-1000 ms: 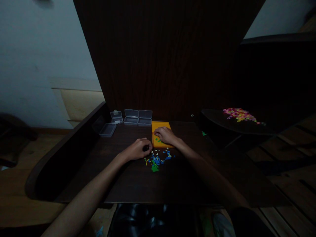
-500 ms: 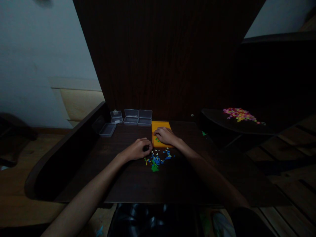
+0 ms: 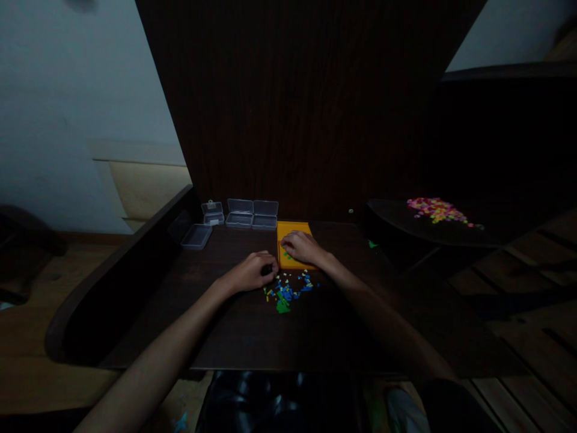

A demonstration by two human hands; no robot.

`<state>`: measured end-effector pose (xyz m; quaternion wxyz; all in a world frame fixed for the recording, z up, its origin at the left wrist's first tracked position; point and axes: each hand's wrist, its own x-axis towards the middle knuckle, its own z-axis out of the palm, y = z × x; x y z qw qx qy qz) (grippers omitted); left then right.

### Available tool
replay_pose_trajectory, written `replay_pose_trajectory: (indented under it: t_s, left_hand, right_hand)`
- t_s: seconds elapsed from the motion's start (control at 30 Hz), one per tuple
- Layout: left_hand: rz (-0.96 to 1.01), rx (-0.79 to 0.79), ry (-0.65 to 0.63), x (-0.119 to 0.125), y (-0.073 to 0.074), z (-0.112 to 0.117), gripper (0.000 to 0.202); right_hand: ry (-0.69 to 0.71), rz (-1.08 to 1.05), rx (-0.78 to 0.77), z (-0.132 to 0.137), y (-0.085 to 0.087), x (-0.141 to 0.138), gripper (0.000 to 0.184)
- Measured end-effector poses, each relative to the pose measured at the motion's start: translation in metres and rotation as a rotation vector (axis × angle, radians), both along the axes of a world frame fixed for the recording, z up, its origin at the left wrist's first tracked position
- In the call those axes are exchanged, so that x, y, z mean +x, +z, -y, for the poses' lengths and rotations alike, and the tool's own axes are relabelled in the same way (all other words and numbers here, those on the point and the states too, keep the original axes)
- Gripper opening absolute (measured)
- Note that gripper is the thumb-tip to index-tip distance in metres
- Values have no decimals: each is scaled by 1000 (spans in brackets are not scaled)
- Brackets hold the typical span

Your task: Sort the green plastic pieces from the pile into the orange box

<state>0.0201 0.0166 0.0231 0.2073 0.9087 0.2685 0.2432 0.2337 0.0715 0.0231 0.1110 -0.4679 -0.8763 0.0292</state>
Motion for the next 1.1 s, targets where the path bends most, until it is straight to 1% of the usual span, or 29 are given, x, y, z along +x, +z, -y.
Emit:
replay_pose_trajectory:
  t_s: [0.27, 0.37, 0.53, 0.63, 0.7, 0.8, 0.9, 0.97, 1.1]
  left_hand:
    - [-15, 22, 11, 0, 0, 0, 10]
    - [-6, 13, 48, -1, -1, -1, 9]
    - [46, -3, 123, -2, -2, -3, 22]
    - [80, 10, 159, -3, -2, -3, 24]
    - [98, 33, 184, -3, -2, -2, 24]
    - [126, 77, 206, -3, -4, -2, 26]
    - [159, 127, 210, -2, -6, -3, 30]
    - [177, 147, 215, -2, -6, -2, 32]
    - [193, 153, 228, -1, -4, 0, 35]
  right_hand:
    - [46, 53, 18, 0, 2, 0, 21]
    - [41, 65, 11, 0, 3, 1, 22]
    - [21, 40, -8, 3, 9, 4, 23]
    - [27, -37, -5, 6, 14, 6, 24]
    - [74, -113, -7, 9, 17, 7, 23]
    - [198, -224, -33, 17, 21, 6, 18]
    - [280, -282, -50, 26, 24, 3, 15]
    - [290, -278, -34, 32, 26, 0, 14]
    - [268, -232, 36, 37, 28, -4, 14]
